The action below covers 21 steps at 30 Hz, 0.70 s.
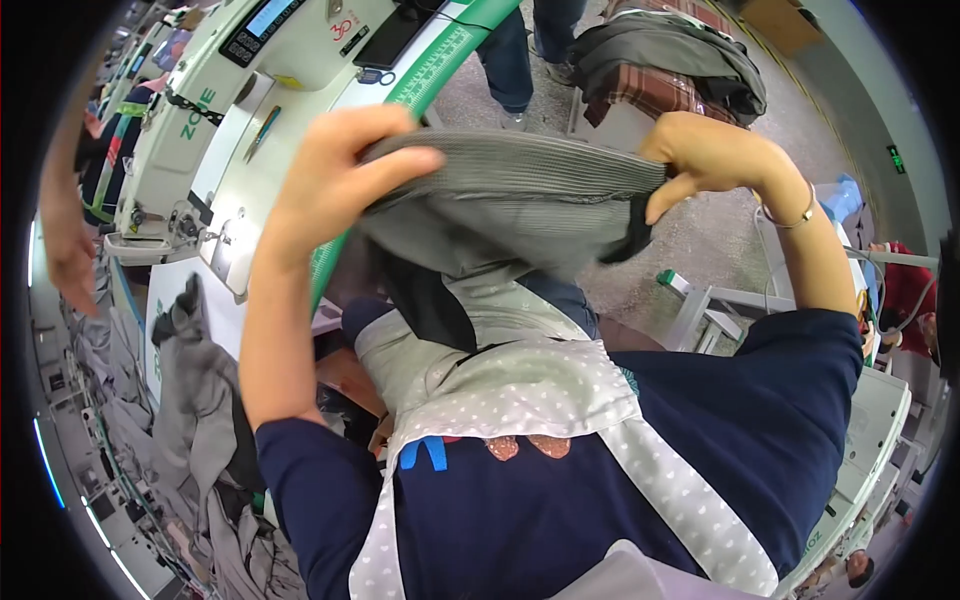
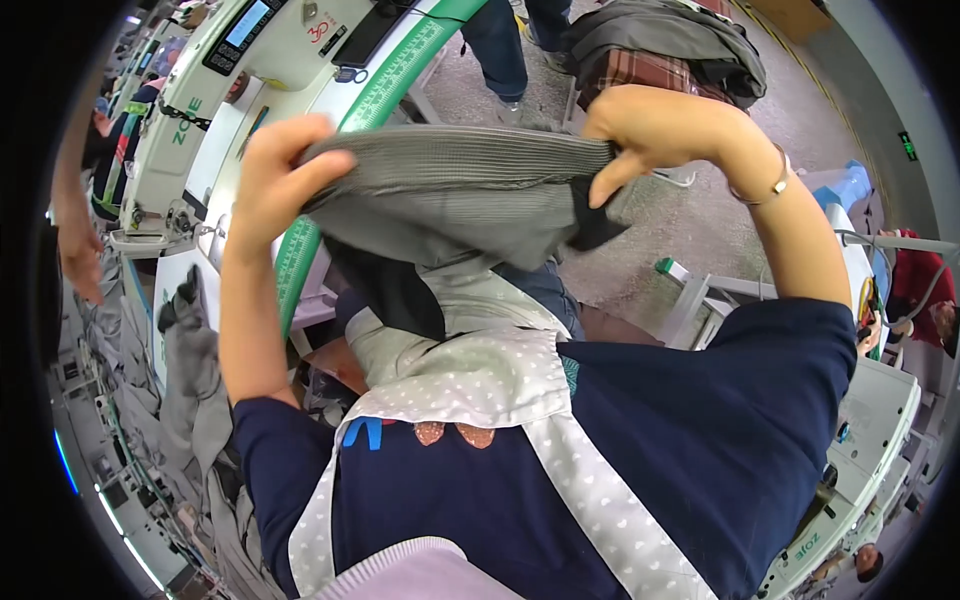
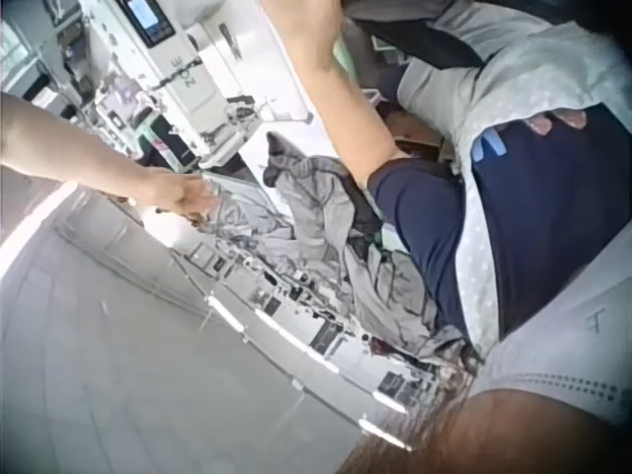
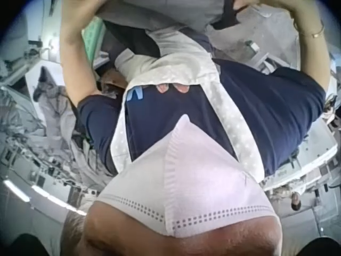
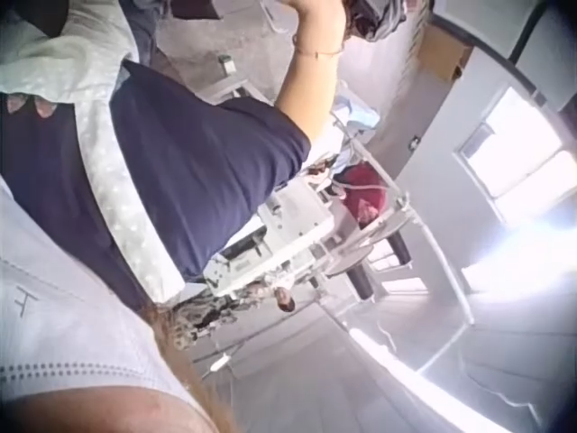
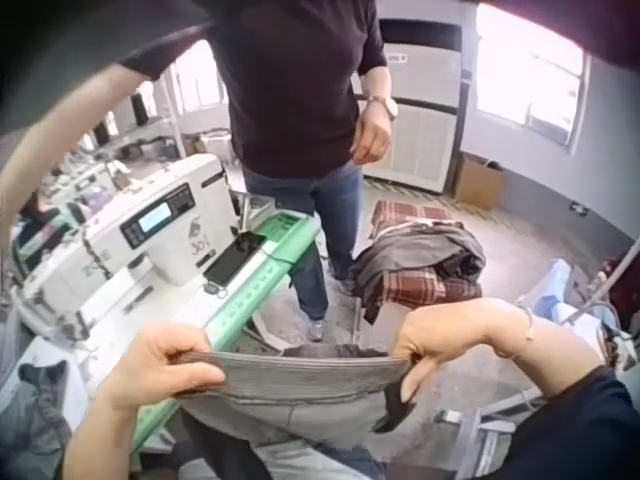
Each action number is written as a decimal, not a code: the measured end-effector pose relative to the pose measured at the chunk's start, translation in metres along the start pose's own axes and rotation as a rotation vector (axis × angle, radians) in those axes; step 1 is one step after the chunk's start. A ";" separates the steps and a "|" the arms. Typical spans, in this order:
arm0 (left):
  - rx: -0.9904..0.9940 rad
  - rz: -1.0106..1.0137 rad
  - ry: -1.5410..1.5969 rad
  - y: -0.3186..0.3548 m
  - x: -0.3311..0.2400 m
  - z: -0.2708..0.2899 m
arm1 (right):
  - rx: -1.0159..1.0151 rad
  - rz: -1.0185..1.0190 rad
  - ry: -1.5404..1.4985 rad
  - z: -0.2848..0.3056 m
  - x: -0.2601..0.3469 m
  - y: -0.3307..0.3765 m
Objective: The worker is inspecting the waistband and assembly of a pair of grey pants at a sewing workstation in a factory.
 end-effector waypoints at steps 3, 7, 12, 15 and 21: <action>-0.037 0.177 -0.160 0.062 0.015 0.025 | -0.329 -0.136 -0.096 0.001 -0.070 0.056; -0.127 0.150 -0.197 0.067 -0.004 0.017 | -0.462 0.142 0.356 0.018 -0.006 0.018; -0.073 0.260 -0.233 0.098 0.033 0.027 | -0.438 -0.152 0.059 -0.002 -0.077 0.047; -0.110 0.226 -0.354 0.102 0.014 0.013 | -0.531 -0.020 0.201 0.016 -0.024 0.028; 0.172 -0.052 -0.660 0.081 -0.029 -0.031 | -0.584 -0.033 0.607 0.017 0.019 0.039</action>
Point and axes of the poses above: each hand's wrist, its own y-axis away from the middle knuckle, its own z-axis out of the back of the hand, x = y × z, the point moved 3 cm from there along -y, towards the middle knuckle, and after that the axes turned 15 degrees about x, right-handed, at the moved point
